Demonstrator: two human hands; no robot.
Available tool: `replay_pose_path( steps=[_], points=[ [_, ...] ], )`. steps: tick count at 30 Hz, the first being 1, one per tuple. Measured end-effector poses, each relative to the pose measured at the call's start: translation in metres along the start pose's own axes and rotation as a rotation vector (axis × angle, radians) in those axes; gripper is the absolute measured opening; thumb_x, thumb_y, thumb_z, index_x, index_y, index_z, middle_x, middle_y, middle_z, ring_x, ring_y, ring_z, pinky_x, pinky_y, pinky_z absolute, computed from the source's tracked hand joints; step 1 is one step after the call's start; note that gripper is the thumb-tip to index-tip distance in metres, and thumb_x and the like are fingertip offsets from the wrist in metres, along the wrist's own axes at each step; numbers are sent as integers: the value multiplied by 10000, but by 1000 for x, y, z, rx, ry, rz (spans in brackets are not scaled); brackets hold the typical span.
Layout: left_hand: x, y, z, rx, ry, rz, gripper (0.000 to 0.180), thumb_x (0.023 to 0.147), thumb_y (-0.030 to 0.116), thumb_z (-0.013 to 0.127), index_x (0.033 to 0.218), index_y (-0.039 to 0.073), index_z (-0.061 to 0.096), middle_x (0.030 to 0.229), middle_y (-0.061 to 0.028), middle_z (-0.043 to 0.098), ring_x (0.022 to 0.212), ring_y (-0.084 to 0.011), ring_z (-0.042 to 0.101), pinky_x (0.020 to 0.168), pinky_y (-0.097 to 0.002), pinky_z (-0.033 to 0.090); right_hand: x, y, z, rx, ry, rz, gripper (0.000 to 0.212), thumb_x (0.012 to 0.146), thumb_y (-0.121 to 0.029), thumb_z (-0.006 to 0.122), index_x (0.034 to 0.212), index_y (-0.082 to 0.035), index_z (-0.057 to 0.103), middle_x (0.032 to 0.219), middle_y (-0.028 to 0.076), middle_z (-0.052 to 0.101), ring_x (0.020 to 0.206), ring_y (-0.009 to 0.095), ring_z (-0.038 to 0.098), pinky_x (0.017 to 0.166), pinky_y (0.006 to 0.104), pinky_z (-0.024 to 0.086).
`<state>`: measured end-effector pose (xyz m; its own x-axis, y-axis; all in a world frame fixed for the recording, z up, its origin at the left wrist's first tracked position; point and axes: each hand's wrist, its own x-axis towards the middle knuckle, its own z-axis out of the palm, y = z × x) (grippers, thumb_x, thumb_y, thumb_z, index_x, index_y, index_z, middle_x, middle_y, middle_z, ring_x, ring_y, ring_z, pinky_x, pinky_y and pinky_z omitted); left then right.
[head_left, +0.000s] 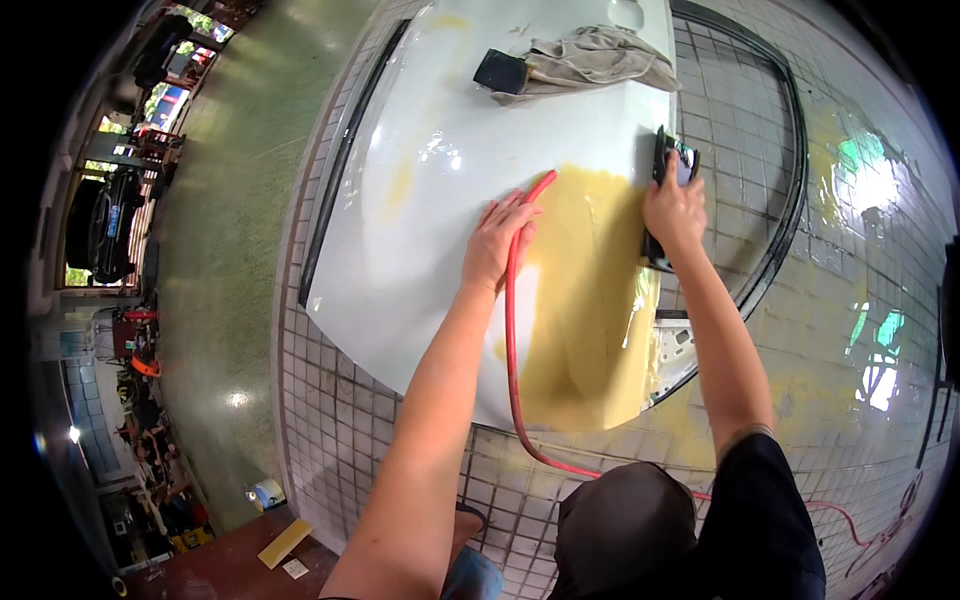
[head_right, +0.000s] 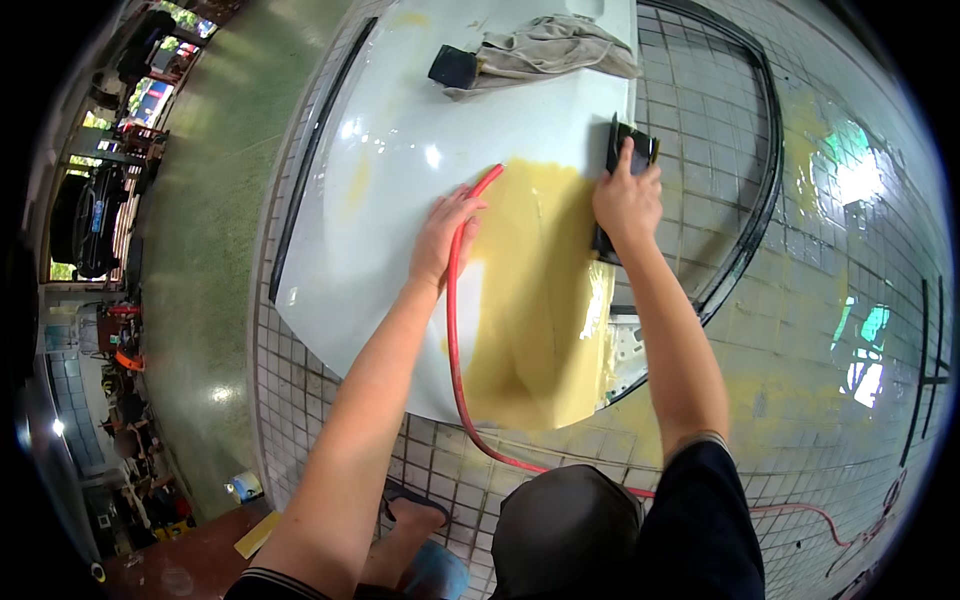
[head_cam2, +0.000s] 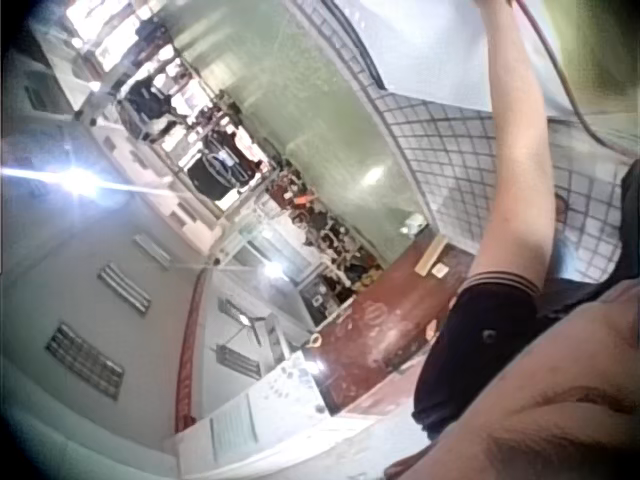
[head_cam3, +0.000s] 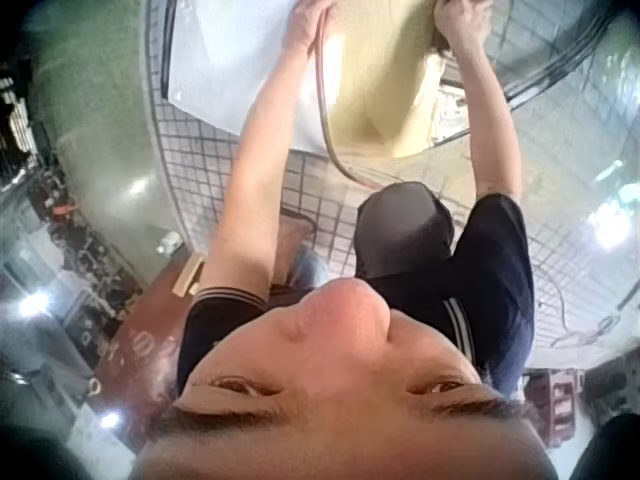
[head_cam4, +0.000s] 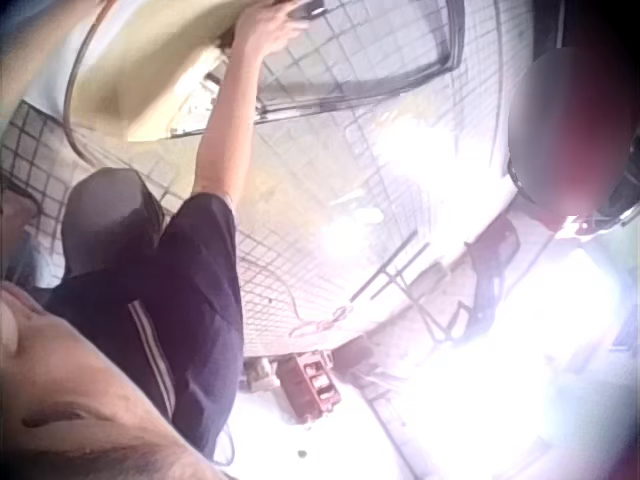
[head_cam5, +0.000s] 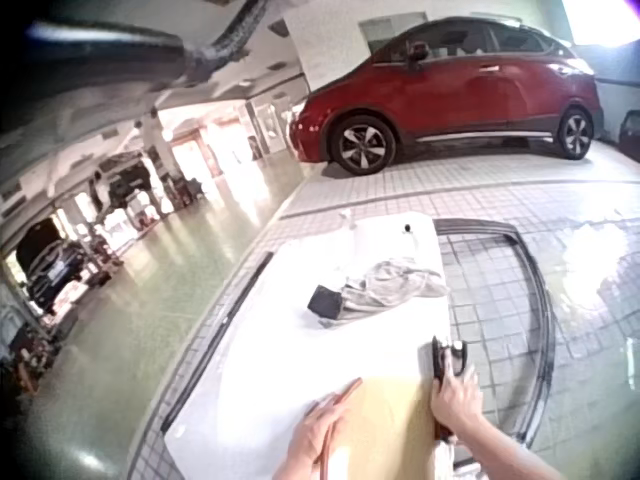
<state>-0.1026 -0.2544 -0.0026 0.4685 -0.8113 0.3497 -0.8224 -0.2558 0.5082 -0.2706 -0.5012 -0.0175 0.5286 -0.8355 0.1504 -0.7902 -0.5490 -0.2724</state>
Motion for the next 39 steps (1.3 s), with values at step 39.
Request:
replay_pose_path(
  steps=[39],
  points=[
    [-2, 0, -2, 6, -1, -1, 239, 1042, 170, 583, 1253, 125, 685, 1374, -158, 704, 1427, -328, 567, 1226, -504, 398, -4, -6, -1, 57, -50, -15, 724, 1018, -360, 605, 1673, -171, 360, 1239, 301, 547, 1068, 460, 668, 824, 530, 616]
  ],
)
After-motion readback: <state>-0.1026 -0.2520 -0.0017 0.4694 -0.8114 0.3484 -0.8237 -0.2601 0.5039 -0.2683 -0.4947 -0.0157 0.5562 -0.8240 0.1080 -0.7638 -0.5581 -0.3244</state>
